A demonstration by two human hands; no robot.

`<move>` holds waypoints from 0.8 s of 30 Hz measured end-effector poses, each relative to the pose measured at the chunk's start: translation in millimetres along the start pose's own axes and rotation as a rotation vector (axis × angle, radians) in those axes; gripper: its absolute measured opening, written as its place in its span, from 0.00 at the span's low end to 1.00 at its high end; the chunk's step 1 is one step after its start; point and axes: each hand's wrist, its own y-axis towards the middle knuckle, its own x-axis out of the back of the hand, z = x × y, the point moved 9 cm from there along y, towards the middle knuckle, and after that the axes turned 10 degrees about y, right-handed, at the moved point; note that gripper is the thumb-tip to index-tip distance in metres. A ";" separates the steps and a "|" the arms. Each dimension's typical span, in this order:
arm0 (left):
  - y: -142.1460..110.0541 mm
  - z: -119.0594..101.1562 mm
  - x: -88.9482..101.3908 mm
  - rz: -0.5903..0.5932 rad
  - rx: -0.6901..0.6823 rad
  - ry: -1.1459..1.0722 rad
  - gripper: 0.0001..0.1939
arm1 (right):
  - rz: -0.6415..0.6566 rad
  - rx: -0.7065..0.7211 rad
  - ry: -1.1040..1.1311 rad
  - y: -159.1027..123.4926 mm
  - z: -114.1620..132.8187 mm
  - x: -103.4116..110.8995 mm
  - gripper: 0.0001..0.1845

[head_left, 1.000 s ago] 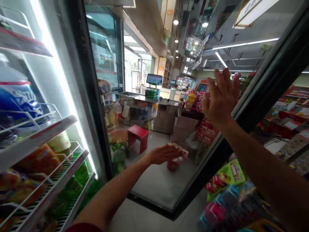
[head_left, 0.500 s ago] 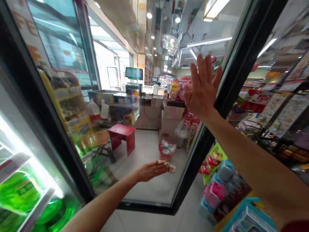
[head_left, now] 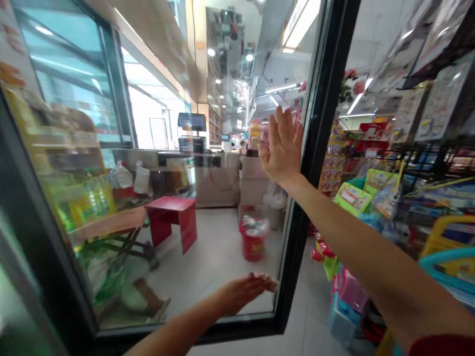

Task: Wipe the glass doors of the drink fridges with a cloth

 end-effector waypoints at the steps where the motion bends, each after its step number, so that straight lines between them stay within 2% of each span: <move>1: -6.1 -6.2 -2.9 -0.032 0.014 0.013 0.26 | 0.002 0.009 0.009 -16.8 2.5 -8.4 0.32; 2: -6.0 2.5 -3.6 -0.061 0.055 0.028 0.25 | 0.000 0.010 0.010 -31.6 3.4 -16.8 0.32; 3: -0.1 24.9 -2.7 -0.083 0.123 0.042 0.25 | -0.002 0.009 0.005 -43.6 3.0 -24.9 0.33; 6: 35.9 139.0 -3.8 -0.059 0.464 0.077 0.28 | -0.020 -0.008 -0.034 -58.8 -7.4 -41.6 0.32; 7: 48.1 172.2 -6.5 -0.050 0.558 0.078 0.29 | -0.035 -0.020 -0.051 -57.3 -13.9 -43.3 0.31; 8: 58.6 194.8 -13.3 -0.020 0.621 0.069 0.29 | -0.048 -0.028 -0.069 -53.6 -20.8 -44.0 0.31; 9: 68.1 202.3 -20.8 -0.003 0.618 0.061 0.29 | -0.054 -0.030 -0.090 -48.6 -27.3 -44.4 0.31; 10: 74.9 196.1 -29.8 0.013 0.573 0.050 0.30 | -0.054 -0.025 -0.115 -43.4 -32.8 -45.0 0.31; 12: 78.8 151.4 -49.3 0.043 0.391 0.029 0.30 | -0.031 -0.008 -0.170 -35.8 -40.3 -48.6 0.31; 14: 69.0 100.6 -64.2 0.065 0.249 0.014 0.31 | -0.014 -0.016 -0.216 -35.5 -45.2 -53.3 0.31; 15: 61.8 85.4 -67.9 0.072 0.221 0.008 0.30 | -0.014 -0.033 -0.231 -37.9 -47.4 -55.3 0.32; 16: 55.0 81.0 -68.9 0.075 0.220 0.003 0.29 | -0.016 -0.060 -0.239 -41.2 -49.7 -57.3 0.32; 17: 49.6 87.8 -68.9 0.085 0.243 -0.002 0.28 | -0.021 -0.096 -0.241 -44.9 -52.8 -59.1 0.32; 18: 46.4 104.8 -68.4 0.093 0.284 -0.008 0.28 | -0.030 -0.144 -0.243 -48.3 -56.8 -60.3 0.32; 21: 50.0 182.0 -72.0 0.102 0.482 -0.022 0.30 | -0.017 -0.275 -0.238 -53.2 -69.9 -66.8 0.31; 22: 54.1 200.1 -73.7 0.092 0.535 -0.022 0.30 | 0.000 -0.277 -0.222 -52.9 -70.8 -70.0 0.31; 23: 58.8 206.3 -75.2 0.080 0.551 -0.020 0.30 | 0.019 -0.255 -0.198 -52.5 -68.9 -73.2 0.31; 24: 62.9 198.8 -76.7 0.074 0.522 -0.019 0.30 | 0.033 -0.217 -0.167 -52.9 -64.4 -75.8 0.31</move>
